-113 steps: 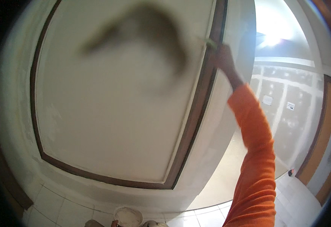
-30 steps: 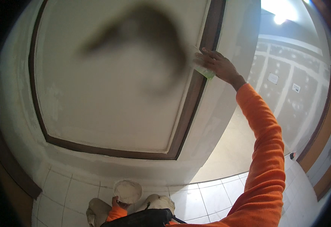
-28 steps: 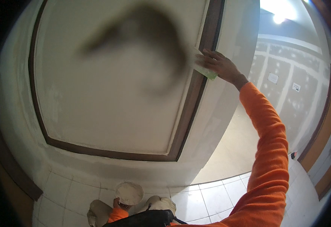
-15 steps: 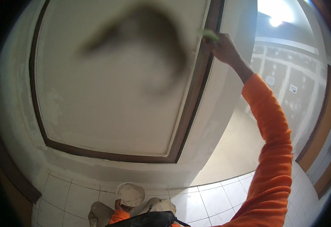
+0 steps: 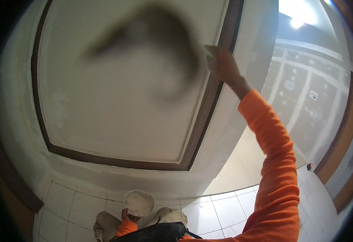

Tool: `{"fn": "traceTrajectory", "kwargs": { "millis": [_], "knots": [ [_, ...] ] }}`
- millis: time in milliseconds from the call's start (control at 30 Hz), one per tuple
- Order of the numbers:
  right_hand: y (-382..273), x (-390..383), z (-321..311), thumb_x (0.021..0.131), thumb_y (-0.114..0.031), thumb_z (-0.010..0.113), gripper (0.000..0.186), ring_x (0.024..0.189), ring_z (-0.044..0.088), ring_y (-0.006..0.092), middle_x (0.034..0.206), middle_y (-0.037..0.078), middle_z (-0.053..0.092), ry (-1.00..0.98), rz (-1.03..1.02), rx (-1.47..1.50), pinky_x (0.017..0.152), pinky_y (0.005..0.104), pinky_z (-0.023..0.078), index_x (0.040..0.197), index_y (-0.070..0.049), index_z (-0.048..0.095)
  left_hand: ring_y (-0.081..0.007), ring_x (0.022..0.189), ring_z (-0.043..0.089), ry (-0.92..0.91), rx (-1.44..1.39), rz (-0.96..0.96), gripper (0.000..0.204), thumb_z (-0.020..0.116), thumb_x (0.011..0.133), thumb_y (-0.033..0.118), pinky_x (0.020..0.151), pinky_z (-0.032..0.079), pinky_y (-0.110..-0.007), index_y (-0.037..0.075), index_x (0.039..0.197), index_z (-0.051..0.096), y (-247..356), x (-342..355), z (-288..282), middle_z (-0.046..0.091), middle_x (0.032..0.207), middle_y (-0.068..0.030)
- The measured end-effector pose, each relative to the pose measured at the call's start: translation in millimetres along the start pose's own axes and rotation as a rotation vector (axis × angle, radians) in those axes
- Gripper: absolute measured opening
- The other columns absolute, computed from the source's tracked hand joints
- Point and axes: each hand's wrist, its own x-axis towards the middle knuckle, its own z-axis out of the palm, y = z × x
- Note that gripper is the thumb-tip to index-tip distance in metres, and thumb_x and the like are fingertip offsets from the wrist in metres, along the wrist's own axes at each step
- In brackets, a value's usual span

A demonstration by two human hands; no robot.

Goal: The person applies plaster to the edge of a ceiling panel using a spreader, repeatedly dipping the tool into a small container of compound while kneeling on the floor.

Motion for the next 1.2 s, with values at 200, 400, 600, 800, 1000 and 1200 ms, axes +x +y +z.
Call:
{"fn": "traceTrajectory", "kwargs": {
  "millis": [200, 400, 600, 800, 1000, 1200],
  "knots": [
    [-45, -98, 44, 0.084, -0.011, 0.067, 0.049, 0.115, 0.059, 0.0379, 0.126, 0.018, 0.061, -0.148, 0.141, 0.070, 0.099, 0.0441, 0.048, 0.131, -0.009, 0.056, -0.0372, 0.121, 0.051, 0.007, 0.022, 0.021, 0.074, 0.064, 0.075, 0.043, 0.098, 0.045, -0.058, 0.008, 0.137, 0.044, 10, -11, 15, 0.050, 0.133, -0.0151],
    [-114, -220, 67, 0.081, -0.013, 0.066, 0.057, 0.126, 0.052, 0.0320, 0.137, 0.015, 0.054, -0.460, 0.143, 0.243, 0.104, 0.0426, 0.045, 0.136, -0.009, 0.052, -0.0378, 0.121, 0.051, 0.010, -0.026, 0.025, 0.072, 0.063, 0.076, 0.041, 0.097, 0.047, -0.058, 0.009, 0.137, 0.044, 6, -15, 12, 0.049, 0.134, -0.0157],
    [-6, -107, 23, 0.080, -0.016, 0.071, 0.066, 0.134, 0.046, 0.0250, 0.147, 0.005, 0.048, -0.120, -0.157, 0.158, 0.109, 0.0388, 0.041, 0.142, -0.018, 0.049, -0.0389, 0.122, 0.050, -0.046, -0.061, -0.031, 0.072, 0.063, 0.076, 0.040, 0.096, 0.047, -0.061, 0.010, 0.139, 0.043, 0, 0, -1, 0.048, 0.134, -0.0165],
    [69, 10, -48, 0.081, -0.003, 0.065, 0.063, 0.137, 0.042, 0.0220, 0.147, -0.006, 0.048, -0.208, -0.502, -0.414, 0.113, 0.0371, 0.041, 0.138, -0.027, 0.053, -0.0393, 0.123, 0.049, 0.015, -0.082, -0.036, 0.074, 0.064, 0.075, 0.040, 0.095, 0.047, -0.062, 0.008, 0.138, 0.042, 3, 7, -4, 0.048, 0.135, -0.0173],
    [71, 9, -81, 0.082, 0.003, 0.060, 0.055, 0.135, 0.045, 0.0236, 0.142, -0.003, 0.052, -0.550, -0.498, -0.361, 0.111, 0.0376, 0.043, 0.130, -0.026, 0.061, -0.0391, 0.123, 0.050, 0.037, 0.014, -0.010, 0.076, 0.065, 0.074, 0.042, 0.098, 0.045, -0.060, 0.007, 0.138, 0.042, 1, -3, 6, 0.047, 0.135, -0.0179],
    [57, 53, -84, 0.091, -0.015, 0.059, 0.032, 0.096, 0.065, 0.0374, 0.104, 0.019, 0.069, -0.203, 0.073, -0.009, 0.083, 0.0470, 0.053, 0.123, -0.013, 0.064, -0.0378, 0.120, 0.051, 0.011, 0.013, -0.013, 0.076, 0.065, 0.073, 0.042, 0.099, 0.045, -0.058, 0.007, 0.137, 0.043, 1, -14, 19, 0.047, 0.135, -0.0178]
  ]
}}
